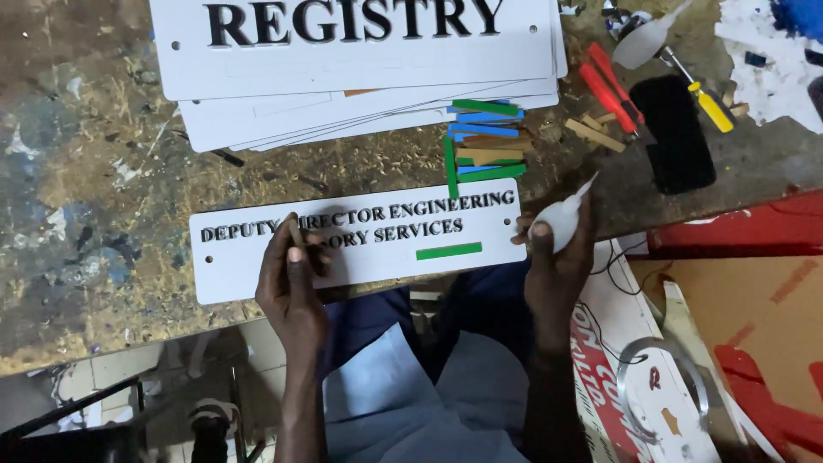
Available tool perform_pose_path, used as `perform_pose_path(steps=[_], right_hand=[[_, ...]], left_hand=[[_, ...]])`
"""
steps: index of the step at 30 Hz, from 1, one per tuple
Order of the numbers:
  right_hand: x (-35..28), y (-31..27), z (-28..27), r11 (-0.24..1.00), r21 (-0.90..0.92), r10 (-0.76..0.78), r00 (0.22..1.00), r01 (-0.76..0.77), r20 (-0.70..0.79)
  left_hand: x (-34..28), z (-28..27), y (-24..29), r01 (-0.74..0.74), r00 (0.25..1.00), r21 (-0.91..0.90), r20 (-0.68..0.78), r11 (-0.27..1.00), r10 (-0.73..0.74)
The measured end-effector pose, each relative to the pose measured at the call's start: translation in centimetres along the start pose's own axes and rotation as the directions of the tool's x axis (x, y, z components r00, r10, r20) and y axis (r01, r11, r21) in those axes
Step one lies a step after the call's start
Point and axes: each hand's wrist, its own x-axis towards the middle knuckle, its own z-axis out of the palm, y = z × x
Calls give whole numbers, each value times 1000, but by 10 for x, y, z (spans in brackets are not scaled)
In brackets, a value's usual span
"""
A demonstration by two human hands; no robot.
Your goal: Applying colored vinyl or plastic strips to white sign boards using liquid adhesive.
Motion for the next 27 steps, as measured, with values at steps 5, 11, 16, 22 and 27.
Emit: perform_pose_path(steps=[5, 11, 16, 22, 27], right_hand=[[-24, 18, 16, 990, 133, -46, 999, 44, 9], [-24, 41, 28, 995, 71, -73, 997, 74, -21], [-5, 33, 28, 996, 60, -67, 998, 68, -14], [8, 31, 28, 992, 27, -124, 992, 124, 27], [9, 20, 33, 987, 3, -161, 987, 161, 27]], left_hand=[[6, -13, 7, -134, 989, 135, 82, 982, 123], [12, -16, -11, -319, 943, 262, 180, 911, 279], [10, -15, -16, -362, 925, 240, 216, 901, 314], [7, -10, -2, -402, 896, 238, 300, 884, 327], [15, 4, 10, -458, 857, 243, 376, 855, 352]])
